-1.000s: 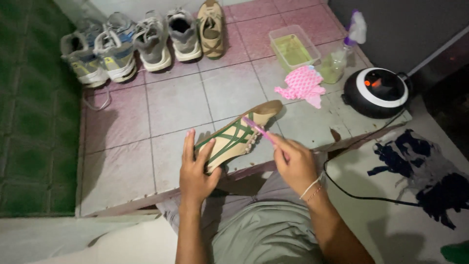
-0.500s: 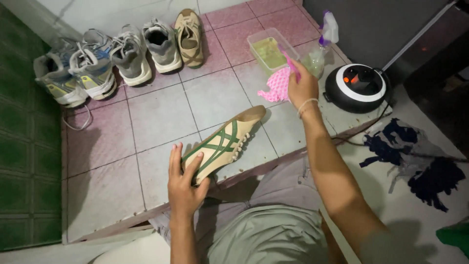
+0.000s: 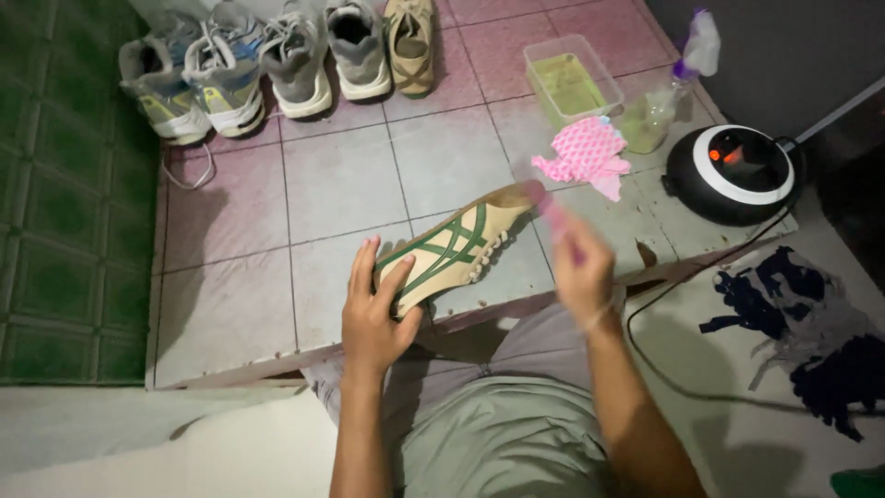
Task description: The person scrubs the upper part of a beige and green sneaker using a pink toothbrush. They hold the shoe steady with their left hand while brushing the surface with their right hand. Several other pairs of shoes are lined up on the tiled counter in the background.
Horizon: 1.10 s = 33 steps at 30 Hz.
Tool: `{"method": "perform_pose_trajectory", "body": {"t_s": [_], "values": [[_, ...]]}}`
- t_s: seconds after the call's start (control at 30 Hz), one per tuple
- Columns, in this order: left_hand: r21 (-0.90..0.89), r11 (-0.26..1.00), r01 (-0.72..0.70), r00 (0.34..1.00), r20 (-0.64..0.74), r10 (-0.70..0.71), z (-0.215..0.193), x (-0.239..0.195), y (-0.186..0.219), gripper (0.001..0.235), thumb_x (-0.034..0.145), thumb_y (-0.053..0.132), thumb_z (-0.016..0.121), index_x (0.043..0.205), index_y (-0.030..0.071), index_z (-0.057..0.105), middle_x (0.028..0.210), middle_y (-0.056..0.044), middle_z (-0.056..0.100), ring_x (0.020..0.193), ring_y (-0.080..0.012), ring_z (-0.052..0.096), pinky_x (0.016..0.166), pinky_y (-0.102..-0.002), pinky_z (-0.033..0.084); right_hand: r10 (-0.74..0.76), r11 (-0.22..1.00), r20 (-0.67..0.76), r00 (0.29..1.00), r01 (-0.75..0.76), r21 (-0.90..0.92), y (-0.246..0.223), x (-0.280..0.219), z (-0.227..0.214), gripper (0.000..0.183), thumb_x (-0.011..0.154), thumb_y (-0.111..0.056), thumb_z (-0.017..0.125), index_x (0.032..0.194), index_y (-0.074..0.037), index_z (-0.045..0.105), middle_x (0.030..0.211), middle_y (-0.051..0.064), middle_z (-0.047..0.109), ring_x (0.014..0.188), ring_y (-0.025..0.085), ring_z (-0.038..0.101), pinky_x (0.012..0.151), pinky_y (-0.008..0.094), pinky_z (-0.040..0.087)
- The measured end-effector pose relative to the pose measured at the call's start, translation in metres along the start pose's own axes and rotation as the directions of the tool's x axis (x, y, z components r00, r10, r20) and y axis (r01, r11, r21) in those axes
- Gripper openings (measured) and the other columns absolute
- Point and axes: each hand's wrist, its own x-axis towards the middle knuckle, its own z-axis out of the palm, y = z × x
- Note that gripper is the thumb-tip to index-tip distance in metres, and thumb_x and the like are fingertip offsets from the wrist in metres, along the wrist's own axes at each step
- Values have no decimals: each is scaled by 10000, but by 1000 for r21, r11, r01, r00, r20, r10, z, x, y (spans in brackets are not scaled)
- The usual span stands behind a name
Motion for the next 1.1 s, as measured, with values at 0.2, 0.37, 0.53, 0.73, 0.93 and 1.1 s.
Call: {"method": "perform_pose_trajectory", "body": {"t_s": [0.2, 0.37, 0.53, 0.73, 0.93, 1.1], "values": [[-17, 1000, 1, 1000, 14, 0, -3, 0, 0, 620, 709, 85, 752, 1322, 164, 704, 1494, -252, 514, 1389, -495, 483, 1128, -557, 419, -198, 955, 4, 980, 194, -223, 13, -60, 8, 412, 908, 23, 630, 1289, -92, 736, 689, 102, 614, 594, 265, 613, 546, 321, 497], [-14, 1000, 16, 1000, 19, -16, -1, -1, -3, 657, 692, 40, 734, 1336, 164, 692, 1511, -253, 495, 1400, -494, 468, 1142, -554, 404, -161, 981, 84, 983, 169, -95, 25, -57, 6, 404, 863, 62, 647, 1223, -88, 757, 963, 152, 767, 768, 326, 718, 647, 374, 552], [-34, 998, 58, 998, 17, -57, -4, 1, 3, 640, 719, -36, 678, 1330, 151, 691, 1495, -260, 505, 1393, -507, 466, 1137, -566, 398, -186, 979, 128, 974, 194, -56, 34, -51, 11, 415, 835, 77, 649, 1204, -71, 770, 948, 165, 769, 748, 347, 717, 645, 382, 557], [-64, 991, 119, 993, 32, -117, -4, -3, 0, 702, 707, -18, 708, 1383, 162, 658, 1542, -254, 463, 1397, -506, 458, 1127, -571, 407, -172, 976, 90, 981, 182, -117, 25, -41, 12, 411, 906, 38, 638, 1287, -85, 732, 867, 152, 740, 573, 273, 619, 525, 361, 488], [-181, 954, 238, 971, 37, -235, -10, 4, 4, 678, 746, 37, 787, 1402, 120, 635, 1565, -264, 444, 1375, -505, 476, 1110, -559, 430, -124, 991, 136, 983, 130, -33, 19, -17, 0, 355, 879, 42, 670, 1197, -80, 772, 1013, 163, 777, 857, 328, 746, 719, 379, 569], [-216, 915, 341, 937, -3, -350, -12, 2, -1, 634, 766, -13, 730, 1384, 100, 648, 1521, -247, 509, 1358, -465, 514, 1112, -527, 433, -114, 984, -60, 992, 105, -144, 65, 46, -18, 302, 950, 63, 633, 1243, 44, 702, 1137, 284, 706, 1089, 455, 654, 893, 516, 527]]}}
